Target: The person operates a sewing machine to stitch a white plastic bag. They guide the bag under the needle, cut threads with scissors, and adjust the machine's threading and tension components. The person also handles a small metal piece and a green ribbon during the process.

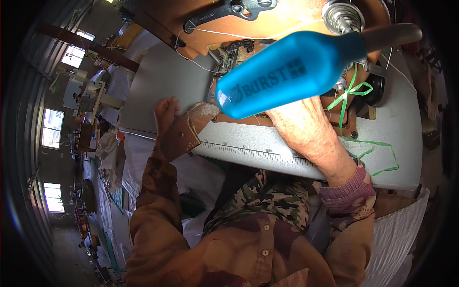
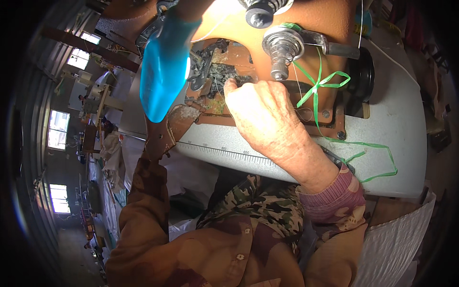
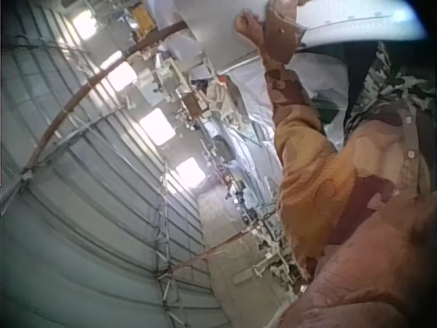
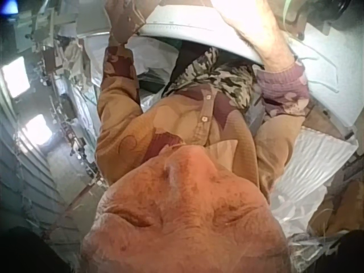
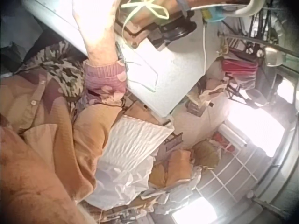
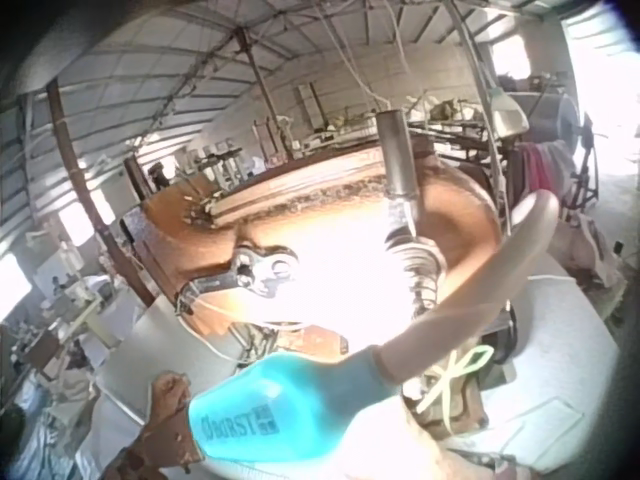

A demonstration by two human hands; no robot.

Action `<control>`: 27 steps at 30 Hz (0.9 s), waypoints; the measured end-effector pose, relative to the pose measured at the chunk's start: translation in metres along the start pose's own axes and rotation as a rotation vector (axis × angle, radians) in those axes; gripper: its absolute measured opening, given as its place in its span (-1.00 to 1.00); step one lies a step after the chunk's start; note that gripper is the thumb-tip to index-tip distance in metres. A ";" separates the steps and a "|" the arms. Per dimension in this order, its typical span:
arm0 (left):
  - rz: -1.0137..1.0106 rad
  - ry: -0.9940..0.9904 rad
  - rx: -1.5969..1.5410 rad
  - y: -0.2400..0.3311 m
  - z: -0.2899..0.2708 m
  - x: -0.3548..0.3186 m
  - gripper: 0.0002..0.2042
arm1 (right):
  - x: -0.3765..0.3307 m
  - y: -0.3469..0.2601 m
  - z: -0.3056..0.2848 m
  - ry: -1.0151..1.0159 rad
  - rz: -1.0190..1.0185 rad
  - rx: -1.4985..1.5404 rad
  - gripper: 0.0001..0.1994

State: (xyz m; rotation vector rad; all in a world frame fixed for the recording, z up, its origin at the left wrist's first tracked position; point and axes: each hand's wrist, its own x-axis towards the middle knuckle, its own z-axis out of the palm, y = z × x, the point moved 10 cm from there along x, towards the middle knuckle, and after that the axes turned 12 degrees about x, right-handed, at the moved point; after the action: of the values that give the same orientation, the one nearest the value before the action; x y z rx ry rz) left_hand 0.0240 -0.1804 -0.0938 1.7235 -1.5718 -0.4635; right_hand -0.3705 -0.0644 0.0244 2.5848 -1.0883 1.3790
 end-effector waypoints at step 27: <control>-0.082 0.027 0.019 0.003 0.000 -0.002 -0.74 | 0.004 -0.003 0.001 -0.015 0.044 0.035 -0.71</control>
State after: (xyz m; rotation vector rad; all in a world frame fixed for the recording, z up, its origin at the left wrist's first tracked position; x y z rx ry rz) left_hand 0.0215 -0.1780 -0.0916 1.8062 -1.4955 -0.4649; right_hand -0.3667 -0.0649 0.0275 2.6155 -1.1393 1.4025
